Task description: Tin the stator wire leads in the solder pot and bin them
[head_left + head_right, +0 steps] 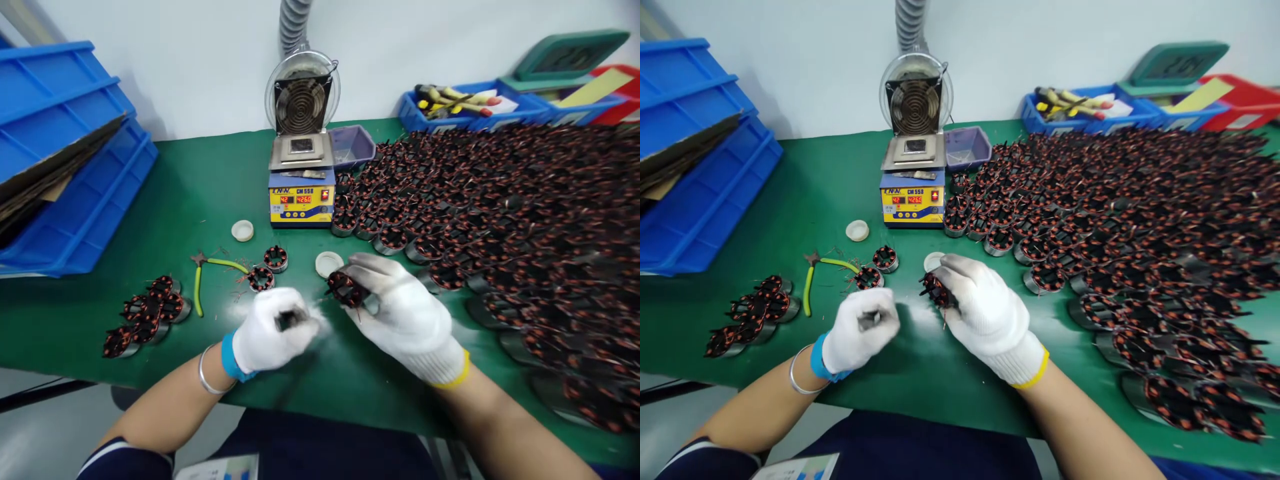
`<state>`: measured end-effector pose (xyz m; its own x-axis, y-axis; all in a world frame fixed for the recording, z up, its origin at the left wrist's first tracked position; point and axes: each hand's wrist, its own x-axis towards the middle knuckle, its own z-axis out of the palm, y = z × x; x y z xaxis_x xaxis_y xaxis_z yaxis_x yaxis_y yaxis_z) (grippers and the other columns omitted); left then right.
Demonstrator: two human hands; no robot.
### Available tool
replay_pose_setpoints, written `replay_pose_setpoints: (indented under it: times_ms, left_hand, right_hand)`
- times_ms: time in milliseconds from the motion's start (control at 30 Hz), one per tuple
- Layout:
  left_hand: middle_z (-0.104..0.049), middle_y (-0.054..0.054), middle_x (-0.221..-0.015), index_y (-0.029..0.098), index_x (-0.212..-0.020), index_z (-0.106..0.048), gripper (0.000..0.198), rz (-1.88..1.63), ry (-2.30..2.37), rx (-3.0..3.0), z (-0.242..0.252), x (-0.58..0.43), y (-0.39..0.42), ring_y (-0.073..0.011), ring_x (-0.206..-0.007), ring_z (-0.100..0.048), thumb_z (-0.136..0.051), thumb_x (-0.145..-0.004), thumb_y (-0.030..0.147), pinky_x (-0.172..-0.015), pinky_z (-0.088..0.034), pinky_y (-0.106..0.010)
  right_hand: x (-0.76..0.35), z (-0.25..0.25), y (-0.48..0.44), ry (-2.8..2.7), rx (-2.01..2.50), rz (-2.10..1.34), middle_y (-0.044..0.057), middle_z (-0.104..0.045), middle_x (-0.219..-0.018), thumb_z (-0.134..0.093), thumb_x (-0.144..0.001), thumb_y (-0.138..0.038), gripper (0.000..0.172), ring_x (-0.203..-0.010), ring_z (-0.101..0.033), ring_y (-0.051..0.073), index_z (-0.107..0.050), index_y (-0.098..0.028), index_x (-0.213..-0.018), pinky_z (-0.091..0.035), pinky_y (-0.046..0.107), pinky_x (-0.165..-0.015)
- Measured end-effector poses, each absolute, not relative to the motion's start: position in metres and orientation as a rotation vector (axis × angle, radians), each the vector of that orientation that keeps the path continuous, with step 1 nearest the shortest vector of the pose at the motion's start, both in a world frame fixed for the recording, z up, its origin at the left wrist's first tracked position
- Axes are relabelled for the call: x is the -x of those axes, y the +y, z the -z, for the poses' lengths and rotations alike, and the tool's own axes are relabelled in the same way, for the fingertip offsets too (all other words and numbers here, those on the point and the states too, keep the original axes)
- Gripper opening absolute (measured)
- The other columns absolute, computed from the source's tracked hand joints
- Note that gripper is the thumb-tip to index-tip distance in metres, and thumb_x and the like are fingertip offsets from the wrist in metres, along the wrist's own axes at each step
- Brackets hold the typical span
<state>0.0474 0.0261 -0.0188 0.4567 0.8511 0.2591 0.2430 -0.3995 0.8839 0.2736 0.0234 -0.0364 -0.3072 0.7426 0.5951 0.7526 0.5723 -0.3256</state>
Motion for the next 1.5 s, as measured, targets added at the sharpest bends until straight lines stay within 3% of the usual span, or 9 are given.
replay_pose_setpoints:
  times_ms: [133,200,500,633,800,1000,1200,1333,1500]
  left_hand:
    - [-0.071,-0.006,-0.099,0.019,-0.099,-0.065,0.025,-1.085,1.138,-1.691,0.025,-0.055,0.031,-0.0203,-0.089,-0.067,-0.072,-0.076,0.026,-0.082,-0.055,-0.034]
    - [-0.071,-0.007,-0.101,0.019,-0.093,-0.066,0.017,-1.053,1.063,-1.692,0.027,-0.059,0.033,-0.0211,-0.095,-0.067,-0.071,-0.077,0.025,-0.089,-0.055,-0.035]
    - [-0.056,0.002,-0.06,0.02,-0.061,-0.048,0.02,-1.021,1.136,-1.712,0.011,-0.046,0.027,-0.0118,-0.053,-0.051,-0.065,-0.072,0.016,-0.051,-0.042,-0.025]
    - [-0.069,-0.008,-0.097,0.02,-0.088,-0.061,0.009,-1.557,1.084,-2.061,0.018,-0.044,0.025,-0.0218,-0.089,-0.067,-0.066,-0.081,0.024,-0.078,-0.056,-0.035]
    - [-0.06,-0.001,-0.063,0.02,-0.066,-0.055,0.03,-0.923,1.153,-2.234,0.014,-0.047,0.032,-0.0144,-0.061,-0.059,-0.05,-0.096,0.026,-0.063,-0.049,-0.026]
    - [-0.058,-0.001,-0.05,0.02,-0.052,-0.056,0.04,-0.104,0.547,-1.656,-0.02,-0.02,0.044,-0.013,-0.046,-0.05,-0.06,-0.089,0.034,-0.048,-0.041,-0.025]
    - [-0.055,0.002,-0.06,0.02,-0.072,-0.057,0.032,-0.744,1.145,-1.58,-0.002,-0.044,0.033,-0.0123,-0.051,-0.046,-0.066,-0.082,0.05,-0.048,-0.038,-0.025]
    - [-0.043,0.005,-0.053,0.02,-0.061,-0.046,0.035,-0.681,1.092,-1.774,0.01,-0.057,0.02,-0.01,-0.049,-0.04,-0.056,-0.093,0.033,-0.049,-0.033,-0.025]
    - [-0.058,0.001,-0.059,0.021,-0.074,-0.055,0.026,-1.197,0.785,-1.991,0.016,-0.04,0.009,-0.0131,-0.054,-0.055,-0.052,-0.098,0.031,-0.056,-0.045,-0.027]
  right_hand:
    - [-0.264,0.042,0.017,-2.124,1.067,-0.11,0.012,-0.07,-0.123,-0.061,-0.08,-0.015,0.042,-0.112,-0.071,0.023,-0.061,-0.02,-0.121,-0.063,0.037,-0.091]
    - [-0.259,0.046,0.013,-2.15,1.021,-0.131,0.012,-0.07,-0.125,-0.059,-0.08,-0.01,0.045,-0.113,-0.07,0.023,-0.06,-0.018,-0.124,-0.063,0.036,-0.091]
    - [-0.273,0.033,0.018,-2.161,1.059,-0.041,0.015,-0.068,-0.128,-0.058,-0.08,-0.012,0.047,-0.116,-0.069,0.028,-0.058,-0.018,-0.127,-0.061,0.043,-0.096]
    - [-0.27,0.027,0.014,-2.224,0.972,0.156,0.014,-0.07,-0.12,-0.056,-0.083,-0.008,0.043,-0.112,-0.069,0.028,-0.06,-0.018,-0.125,-0.061,0.043,-0.096]
    - [-0.268,0.023,0.011,-2.256,0.879,0.197,0.013,-0.071,-0.114,-0.055,-0.088,-0.012,0.035,-0.11,-0.069,0.027,-0.062,-0.018,-0.122,-0.061,0.046,-0.097]
    - [-0.273,0.022,0.012,-2.222,0.921,0.072,0.011,-0.072,-0.112,-0.06,-0.083,-0.01,0.042,-0.106,-0.069,0.026,-0.061,-0.022,-0.124,-0.059,0.049,-0.1]
    - [-0.269,0.026,0.01,-2.129,0.968,0.205,0.011,-0.071,-0.11,-0.06,-0.081,-0.01,0.043,-0.106,-0.068,0.028,-0.06,-0.023,-0.123,-0.058,0.051,-0.099]
    - [-0.267,0.026,0.006,-2.162,0.984,0.166,0.012,-0.07,-0.108,-0.059,-0.083,-0.015,0.036,-0.108,-0.068,0.028,-0.061,-0.022,-0.119,-0.061,0.048,-0.095]
    - [-0.272,0.023,0.008,-2.116,1.01,0.17,0.013,-0.07,-0.108,-0.065,-0.082,-0.017,0.035,-0.101,-0.068,0.027,-0.059,-0.018,-0.117,-0.058,0.052,-0.099]
